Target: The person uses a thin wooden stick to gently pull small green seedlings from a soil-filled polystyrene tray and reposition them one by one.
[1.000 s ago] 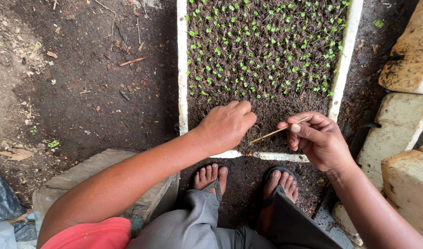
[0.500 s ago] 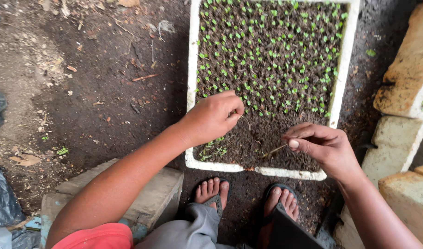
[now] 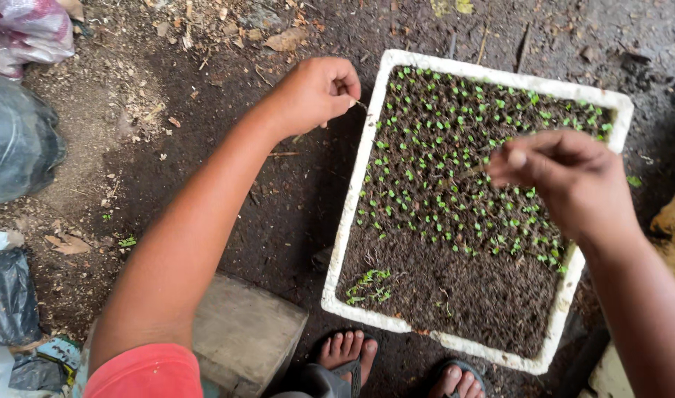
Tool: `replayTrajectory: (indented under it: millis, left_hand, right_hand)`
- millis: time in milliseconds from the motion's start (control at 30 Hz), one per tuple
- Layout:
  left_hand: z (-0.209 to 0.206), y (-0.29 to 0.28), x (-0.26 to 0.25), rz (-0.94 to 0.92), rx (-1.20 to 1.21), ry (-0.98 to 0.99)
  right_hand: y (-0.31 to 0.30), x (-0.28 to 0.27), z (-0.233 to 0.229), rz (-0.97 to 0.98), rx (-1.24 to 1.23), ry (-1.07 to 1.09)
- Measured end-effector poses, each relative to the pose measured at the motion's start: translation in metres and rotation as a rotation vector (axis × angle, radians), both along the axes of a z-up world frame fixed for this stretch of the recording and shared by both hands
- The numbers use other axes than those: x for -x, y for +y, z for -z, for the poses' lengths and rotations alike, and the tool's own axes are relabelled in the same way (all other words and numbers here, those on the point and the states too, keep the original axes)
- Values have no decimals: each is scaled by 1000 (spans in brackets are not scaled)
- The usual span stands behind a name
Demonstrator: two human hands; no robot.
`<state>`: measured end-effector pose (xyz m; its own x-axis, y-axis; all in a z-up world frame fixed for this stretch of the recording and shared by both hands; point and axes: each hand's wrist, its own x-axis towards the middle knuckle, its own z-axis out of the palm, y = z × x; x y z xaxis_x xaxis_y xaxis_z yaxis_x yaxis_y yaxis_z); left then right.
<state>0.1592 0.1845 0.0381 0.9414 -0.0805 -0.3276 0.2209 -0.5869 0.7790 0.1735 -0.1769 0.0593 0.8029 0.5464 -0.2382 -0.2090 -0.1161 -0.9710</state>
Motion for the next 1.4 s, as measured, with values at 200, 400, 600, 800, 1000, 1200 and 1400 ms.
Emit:
replayTrajectory:
  millis: [200, 400, 600, 800, 1000, 1200, 1400]
  left_hand:
    - [3, -9, -35, 146, -31, 146]
    - [22, -20, -54, 403, -235, 82]
    - [66, -20, -63, 549, -265, -144]
    - [73, -25, -62, 575, -337, -152]
    - [57, -32, -60, 571, -435, -78]
    - [65, -31, -63, 580, -427, -85]
    - [59, -30, -61, 575, -404, -77]
  right_hand:
    - [70, -60, 11, 98, 24, 9]
    - [100, -76, 42, 45, 25, -17]
    - [106, -78, 60, 2, -15, 10]
    - [107, -77, 64, -45, 39, -35]
    - [102, -81, 65, 62, -74, 50]
    - [106, -79, 63, 19, -21, 6]
    - [107, -78, 64, -21, 60, -75]
